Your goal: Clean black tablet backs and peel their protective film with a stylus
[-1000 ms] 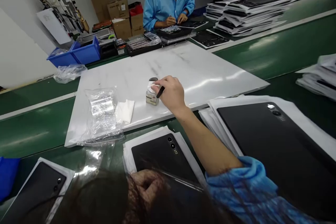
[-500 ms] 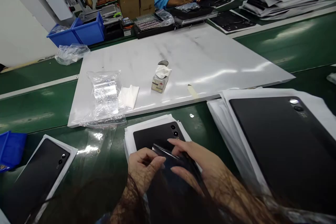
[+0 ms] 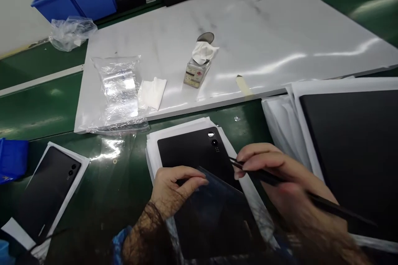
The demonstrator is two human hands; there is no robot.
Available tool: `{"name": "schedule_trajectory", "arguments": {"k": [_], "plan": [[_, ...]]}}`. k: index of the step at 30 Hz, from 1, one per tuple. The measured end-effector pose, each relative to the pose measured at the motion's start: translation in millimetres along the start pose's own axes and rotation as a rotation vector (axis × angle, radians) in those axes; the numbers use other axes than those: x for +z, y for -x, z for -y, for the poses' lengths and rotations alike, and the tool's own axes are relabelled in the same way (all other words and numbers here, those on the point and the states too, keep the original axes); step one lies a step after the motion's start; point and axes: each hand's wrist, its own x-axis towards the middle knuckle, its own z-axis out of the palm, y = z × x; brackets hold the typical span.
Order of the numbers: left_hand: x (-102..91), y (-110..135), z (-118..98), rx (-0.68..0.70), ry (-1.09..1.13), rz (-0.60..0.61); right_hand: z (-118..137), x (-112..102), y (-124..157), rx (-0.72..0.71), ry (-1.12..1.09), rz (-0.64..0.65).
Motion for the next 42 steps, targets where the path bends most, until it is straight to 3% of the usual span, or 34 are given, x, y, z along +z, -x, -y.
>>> {"name": "schedule_trajectory", "arguments": {"k": [5, 19, 27, 32, 42], "plan": [[-0.4, -1.3, -3.0, 0.028, -0.095, 0.002, -2.7, 10.2, 0.6, -0.058, -0.094, 0.09], [-1.1, 0.2, -2.9, 0.09, -0.169, 0.033, -5.5, 17.2, 2.5, -0.101, -0.012, 0.088], [0.0, -0.4, -1.1, 0.108, -0.161, 0.02, -10.1, 16.0, 10.7, -0.198, -0.022, 0.105], [-1.3, -0.1, 0.2, 0.127, -0.2, 0.029, -9.5, 17.5, 8.1, -0.159, -0.01, 0.062], [-0.8, 1.4, 2.4, 0.149, -0.258, 0.024, -7.9, 18.8, 8.1, -0.196, -0.013, 0.1]]}}
